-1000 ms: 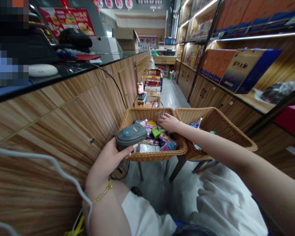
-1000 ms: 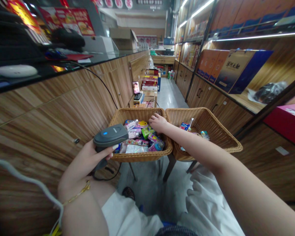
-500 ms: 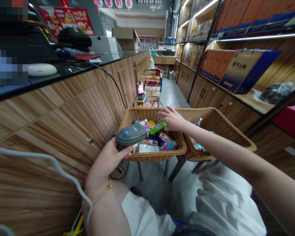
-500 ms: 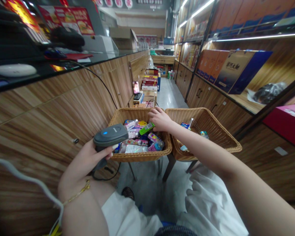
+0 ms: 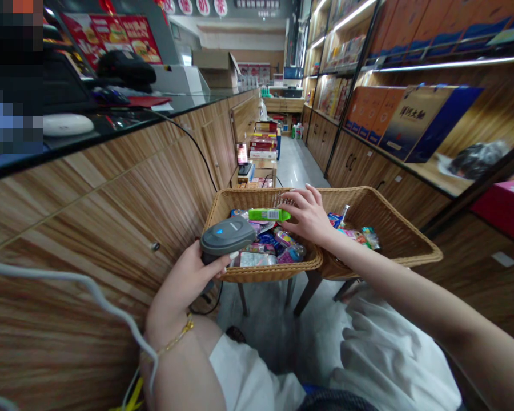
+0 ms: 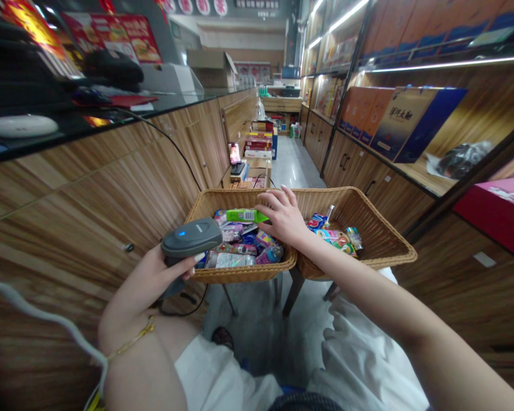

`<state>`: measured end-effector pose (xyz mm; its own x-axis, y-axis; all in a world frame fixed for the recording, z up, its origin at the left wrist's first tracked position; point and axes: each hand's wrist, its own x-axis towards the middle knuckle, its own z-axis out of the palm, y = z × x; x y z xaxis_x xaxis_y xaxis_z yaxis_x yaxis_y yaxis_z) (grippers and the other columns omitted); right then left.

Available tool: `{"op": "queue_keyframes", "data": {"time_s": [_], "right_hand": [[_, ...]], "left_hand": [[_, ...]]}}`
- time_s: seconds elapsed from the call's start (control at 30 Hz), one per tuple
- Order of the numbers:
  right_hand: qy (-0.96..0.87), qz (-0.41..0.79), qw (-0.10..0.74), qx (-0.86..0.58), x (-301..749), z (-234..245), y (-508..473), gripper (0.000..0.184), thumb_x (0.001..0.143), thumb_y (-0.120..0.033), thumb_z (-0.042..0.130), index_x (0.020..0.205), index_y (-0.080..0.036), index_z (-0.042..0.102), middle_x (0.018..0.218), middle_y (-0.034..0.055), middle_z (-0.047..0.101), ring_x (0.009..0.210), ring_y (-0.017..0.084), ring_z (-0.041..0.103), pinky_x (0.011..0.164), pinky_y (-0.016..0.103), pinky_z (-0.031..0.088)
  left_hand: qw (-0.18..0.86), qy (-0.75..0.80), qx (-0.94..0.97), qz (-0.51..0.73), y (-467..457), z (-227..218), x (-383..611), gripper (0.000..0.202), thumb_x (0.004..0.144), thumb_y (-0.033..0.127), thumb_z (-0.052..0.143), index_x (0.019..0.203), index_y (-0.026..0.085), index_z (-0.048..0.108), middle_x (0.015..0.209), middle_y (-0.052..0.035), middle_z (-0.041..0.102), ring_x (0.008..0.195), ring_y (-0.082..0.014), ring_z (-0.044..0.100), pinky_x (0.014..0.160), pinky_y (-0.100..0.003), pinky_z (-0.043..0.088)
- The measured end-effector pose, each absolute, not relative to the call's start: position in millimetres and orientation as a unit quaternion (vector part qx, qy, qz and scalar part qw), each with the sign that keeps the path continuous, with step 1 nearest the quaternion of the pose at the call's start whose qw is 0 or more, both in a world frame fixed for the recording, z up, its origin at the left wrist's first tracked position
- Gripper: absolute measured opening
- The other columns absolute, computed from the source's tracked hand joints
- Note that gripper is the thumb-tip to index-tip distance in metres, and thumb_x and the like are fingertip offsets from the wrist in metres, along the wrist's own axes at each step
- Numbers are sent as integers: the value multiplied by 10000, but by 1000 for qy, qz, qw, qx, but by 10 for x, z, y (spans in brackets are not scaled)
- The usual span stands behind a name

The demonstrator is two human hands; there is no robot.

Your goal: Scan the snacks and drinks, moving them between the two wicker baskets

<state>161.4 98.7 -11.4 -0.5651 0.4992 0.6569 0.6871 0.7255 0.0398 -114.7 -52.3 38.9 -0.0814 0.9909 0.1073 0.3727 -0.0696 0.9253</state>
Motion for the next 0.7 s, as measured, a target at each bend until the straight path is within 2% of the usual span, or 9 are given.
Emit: {"op": "queue_keyframes", "data": {"time_s": [0.23,0.5,0.7], "right_hand": [[-867,-134,328,-350,1644,-139,988,307,922,-375,714,1223,-327,758,1383,49,662,1298,326,513,1249,600,221],[-860,-147,334,-357,1639,-146,977,276,925,-403,724,1173,-295,783,1347,56,685,1259,326,538,1238,587,228],[-864,-144,330,-352,1658,-138,956,298,936,-386,705,1222,-321,759,1355,51,678,1276,320,530,1245,576,224]], "left_hand": [[329,591,587,444,-521,355,-1171,290,726,442,774,818,215,619,611,27,637,571,-193,591,580,-298,529],[343,582,593,438,-528,369,-1138,306,727,457,779,820,220,609,609,32,628,554,-183,563,568,-292,508],[343,583,591,439,-525,364,-1160,315,717,451,792,820,216,609,606,34,631,564,-187,574,585,-295,513]]}}
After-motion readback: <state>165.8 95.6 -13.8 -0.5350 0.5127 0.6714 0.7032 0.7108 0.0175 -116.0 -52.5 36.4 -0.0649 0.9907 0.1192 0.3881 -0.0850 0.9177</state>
